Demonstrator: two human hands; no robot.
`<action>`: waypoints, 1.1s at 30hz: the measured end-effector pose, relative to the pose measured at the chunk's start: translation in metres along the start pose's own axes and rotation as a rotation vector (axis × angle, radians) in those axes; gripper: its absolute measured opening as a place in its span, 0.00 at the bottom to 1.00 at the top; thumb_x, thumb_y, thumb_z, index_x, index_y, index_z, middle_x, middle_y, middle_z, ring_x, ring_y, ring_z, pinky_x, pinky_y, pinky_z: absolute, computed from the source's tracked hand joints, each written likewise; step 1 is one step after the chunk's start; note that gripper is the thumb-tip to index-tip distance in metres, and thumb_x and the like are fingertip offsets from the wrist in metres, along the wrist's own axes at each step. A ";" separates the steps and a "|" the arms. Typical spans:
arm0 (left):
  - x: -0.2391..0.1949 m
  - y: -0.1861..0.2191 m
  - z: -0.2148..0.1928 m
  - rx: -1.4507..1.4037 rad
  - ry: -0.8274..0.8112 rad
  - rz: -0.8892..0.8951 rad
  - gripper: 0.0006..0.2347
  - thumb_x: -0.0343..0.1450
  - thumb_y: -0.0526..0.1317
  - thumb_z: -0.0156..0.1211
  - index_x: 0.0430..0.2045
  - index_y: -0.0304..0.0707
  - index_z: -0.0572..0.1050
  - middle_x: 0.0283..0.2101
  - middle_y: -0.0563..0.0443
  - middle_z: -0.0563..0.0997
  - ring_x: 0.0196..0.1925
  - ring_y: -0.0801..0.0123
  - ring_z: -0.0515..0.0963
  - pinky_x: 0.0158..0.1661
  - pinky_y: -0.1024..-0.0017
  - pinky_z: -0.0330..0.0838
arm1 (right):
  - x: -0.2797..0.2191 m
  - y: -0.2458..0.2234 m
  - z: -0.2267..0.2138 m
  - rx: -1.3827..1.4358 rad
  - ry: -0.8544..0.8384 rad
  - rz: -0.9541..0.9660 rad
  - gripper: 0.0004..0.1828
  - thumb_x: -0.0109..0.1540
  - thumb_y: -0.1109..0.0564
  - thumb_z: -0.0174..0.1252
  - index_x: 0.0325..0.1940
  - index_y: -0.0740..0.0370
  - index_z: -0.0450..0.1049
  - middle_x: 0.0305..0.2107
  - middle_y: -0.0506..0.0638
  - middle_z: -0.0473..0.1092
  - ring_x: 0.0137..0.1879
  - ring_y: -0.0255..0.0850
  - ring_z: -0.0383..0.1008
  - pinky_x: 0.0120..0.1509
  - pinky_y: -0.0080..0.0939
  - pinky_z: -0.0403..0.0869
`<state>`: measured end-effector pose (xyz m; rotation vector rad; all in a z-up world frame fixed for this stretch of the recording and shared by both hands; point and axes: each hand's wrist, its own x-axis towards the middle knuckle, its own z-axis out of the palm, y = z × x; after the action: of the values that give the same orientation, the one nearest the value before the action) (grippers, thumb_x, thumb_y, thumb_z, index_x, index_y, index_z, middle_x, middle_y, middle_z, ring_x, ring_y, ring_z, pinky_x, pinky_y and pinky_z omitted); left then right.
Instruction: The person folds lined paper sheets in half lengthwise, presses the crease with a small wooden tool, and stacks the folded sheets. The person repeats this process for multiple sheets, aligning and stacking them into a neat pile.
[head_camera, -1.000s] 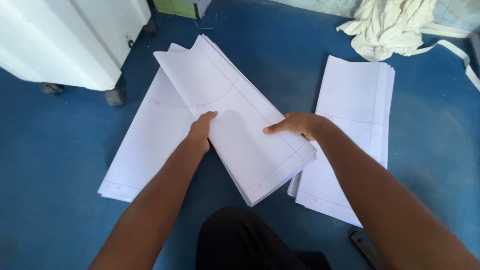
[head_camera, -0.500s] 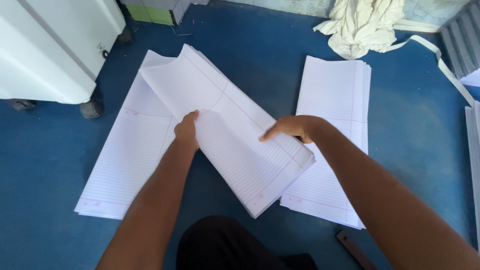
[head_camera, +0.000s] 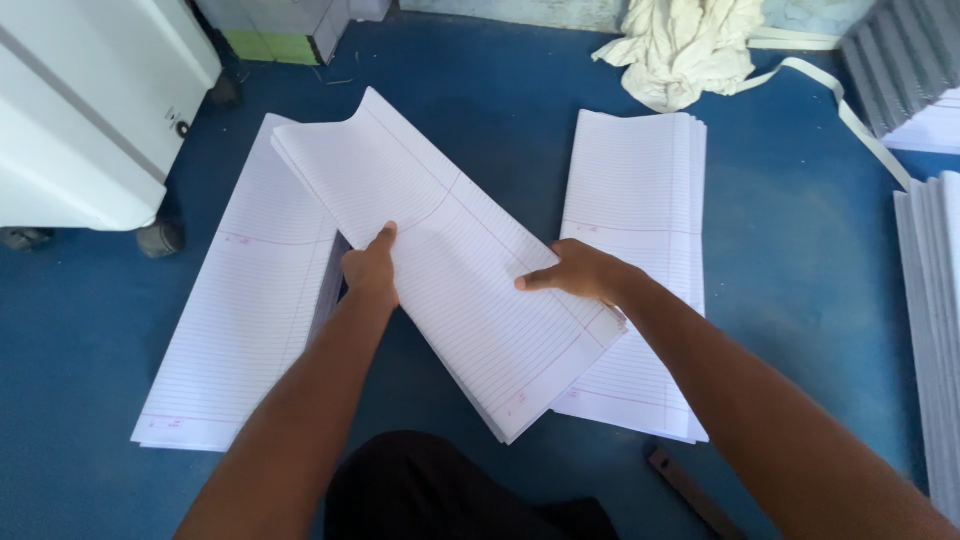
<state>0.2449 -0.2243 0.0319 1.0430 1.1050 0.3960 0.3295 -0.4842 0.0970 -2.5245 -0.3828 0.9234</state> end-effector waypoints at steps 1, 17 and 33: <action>-0.004 0.002 0.005 0.018 -0.010 0.004 0.26 0.69 0.42 0.66 0.55 0.18 0.69 0.56 0.32 0.77 0.55 0.53 0.79 0.53 0.62 0.75 | -0.005 0.005 -0.004 0.021 -0.004 0.002 0.44 0.50 0.38 0.70 0.64 0.63 0.71 0.52 0.64 0.76 0.57 0.55 0.79 0.67 0.52 0.67; -0.119 0.012 0.134 0.089 -0.215 0.087 0.24 0.68 0.41 0.66 0.53 0.18 0.68 0.55 0.29 0.76 0.53 0.50 0.81 0.52 0.61 0.78 | -0.094 0.116 -0.090 0.288 0.093 -0.059 0.39 0.53 0.41 0.68 0.65 0.58 0.72 0.52 0.60 0.78 0.54 0.52 0.81 0.62 0.51 0.74; -0.226 -0.035 0.255 0.263 -0.442 0.147 0.27 0.66 0.44 0.70 0.50 0.17 0.69 0.53 0.29 0.76 0.55 0.49 0.80 0.52 0.59 0.77 | -0.189 0.239 -0.141 0.295 0.244 0.135 0.44 0.52 0.36 0.67 0.67 0.59 0.70 0.58 0.62 0.74 0.65 0.57 0.72 0.70 0.57 0.65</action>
<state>0.3597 -0.5285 0.1399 1.3719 0.6959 0.1240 0.3090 -0.8075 0.1834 -2.3704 0.0004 0.6523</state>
